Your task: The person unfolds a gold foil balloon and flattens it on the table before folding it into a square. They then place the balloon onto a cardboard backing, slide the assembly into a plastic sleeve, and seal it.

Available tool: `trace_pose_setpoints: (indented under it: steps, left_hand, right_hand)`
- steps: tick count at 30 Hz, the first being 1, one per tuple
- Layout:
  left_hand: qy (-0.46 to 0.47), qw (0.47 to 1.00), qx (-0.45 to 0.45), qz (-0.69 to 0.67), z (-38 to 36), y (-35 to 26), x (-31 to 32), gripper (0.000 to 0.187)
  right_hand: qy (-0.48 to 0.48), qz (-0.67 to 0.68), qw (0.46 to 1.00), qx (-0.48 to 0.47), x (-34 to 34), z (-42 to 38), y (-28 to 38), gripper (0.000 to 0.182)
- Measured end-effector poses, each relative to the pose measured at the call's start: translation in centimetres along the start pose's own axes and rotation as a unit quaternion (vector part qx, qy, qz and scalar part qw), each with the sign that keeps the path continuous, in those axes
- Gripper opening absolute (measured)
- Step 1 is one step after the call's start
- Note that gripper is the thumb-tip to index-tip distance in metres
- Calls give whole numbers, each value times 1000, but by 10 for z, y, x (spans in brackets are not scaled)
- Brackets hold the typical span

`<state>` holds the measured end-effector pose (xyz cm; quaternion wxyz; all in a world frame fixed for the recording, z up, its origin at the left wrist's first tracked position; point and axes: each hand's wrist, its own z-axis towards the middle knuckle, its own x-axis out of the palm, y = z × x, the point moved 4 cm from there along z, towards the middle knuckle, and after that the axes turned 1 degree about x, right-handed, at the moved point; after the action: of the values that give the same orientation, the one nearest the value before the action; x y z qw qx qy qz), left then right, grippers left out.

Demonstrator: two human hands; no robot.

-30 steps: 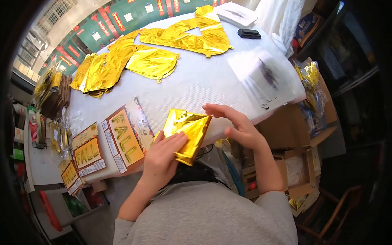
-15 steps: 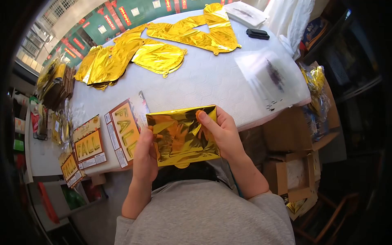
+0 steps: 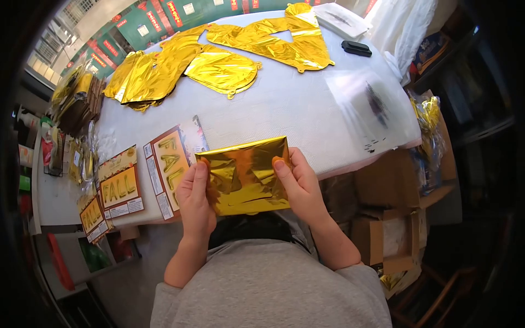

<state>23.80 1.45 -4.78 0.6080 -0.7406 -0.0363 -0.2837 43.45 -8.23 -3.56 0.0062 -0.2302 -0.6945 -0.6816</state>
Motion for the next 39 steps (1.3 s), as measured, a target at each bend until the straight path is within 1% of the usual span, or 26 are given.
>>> trace_pose_setpoints:
  steps: [4, 5, 6, 7, 8, 9, 13, 15, 16, 18, 19, 20, 21, 22, 23, 24, 26, 27, 29, 30, 32, 33, 35, 37, 38, 39]
  left_hand:
    - [30, 999, -42, 13, -4, -1, 0, 33]
    - [23, 991, 9, 130, -10, -9, 4, 33]
    - [15, 967, 58, 246, -16, -22, 10, 38]
    - [9, 968, 61, 244, -20, -36, 9, 38]
    - [47, 842, 178, 506, -26, -59, 12, 46]
    - [80, 632, 274, 720, -32, -69, 13, 56]
    - [61, 641, 234, 729, -42, -57, -23, 60]
    - [159, 678, 237, 677, -56, -67, -19, 54]
    - [152, 678, 236, 679, -60, -76, -17, 54]
    - [190, 811, 267, 485, -71, -104, -3, 49]
    - [173, 842, 254, 444, -76, -121, 3, 48]
    - [167, 843, 255, 444, -73, -118, 7, 48]
    - [83, 906, 246, 335, -66, -115, 7, 49]
    - [-3, 948, 231, 218, -58, -110, -1, 50]
    - [3, 924, 237, 300, -38, -94, -12, 54]
    - [-2, 941, 159, 300, -21, -82, -16, 55]
    - [-19, 923, 90, 373, 4, -50, -30, 70]
    - [-22, 923, 92, 373, 8, -38, -35, 70]
    - [-62, 863, 209, 455, 11, -33, -40, 91]
    - [-62, 863, 209, 455, 10, -39, -38, 91]
    - [-108, 724, 308, 608, -1, -60, -29, 91]
    - [-101, 700, 310, 635, -2, -74, -31, 75]
    - [-68, 666, 280, 688, 17, -103, -60, 50]
    - [-110, 637, 228, 728, 59, -143, -101, 31]
    - [-165, 558, 282, 763, 83, -159, -121, 24]
    - [-171, 571, 209, 775, 110, -173, -144, 24]
  right_hand:
    - [-28, -36, 998, -38, -5, 0, 6, 25]
    - [-73, -36, 996, -47, -7, 2, 9, 23]
    - [-51, 8, 999, -11, -29, -4, 5, 22]
    - [-92, -7, 995, -29, -40, -5, 12, 21]
    - [-131, -23, 990, -48, -49, -6, 18, 20]
    - [-143, -16, 988, -62, -64, -8, 23, 19]
    - [-184, 3, 978, -100, -117, -24, 35, 25]
    - [-208, -5, 973, -104, -139, -32, 38, 32]
    - [-211, -3, 970, -118, -143, -34, 40, 34]
    - [-220, 2, 967, -127, -144, -37, 44, 34]
    - [-235, 7, 962, -136, -146, -39, 47, 35]
    - [-229, 6, 964, -136, -147, -39, 49, 35]
    - [-250, 14, 958, -138, -151, -40, 49, 34]
    - [-272, 23, 952, -140, -153, -42, 49, 34]
    - [-267, 23, 953, -140, -153, -43, 49, 34]
    - [-266, 26, 953, -141, -153, -43, 48, 35]
    - [-265, 31, 953, -143, -152, -43, 47, 35]
    - [-262, 31, 954, -144, -149, -42, 47, 35]
    - [-299, 24, 946, -124, -145, -43, 45, 34]
    - [-298, 24, 946, -124, -146, -43, 44, 34]
    - [-258, 23, 958, -125, -147, -42, 43, 34]
    - [-255, 23, 958, -125, -144, -39, 44, 34]
    - [-311, 24, 941, -128, -138, -39, 45, 34]
    - [-287, 24, 949, -126, -142, -38, 45, 36]
    - [-265, 24, 956, -126, -143, -38, 45, 37]
    - [-265, 25, 956, -126, -143, -38, 43, 37]
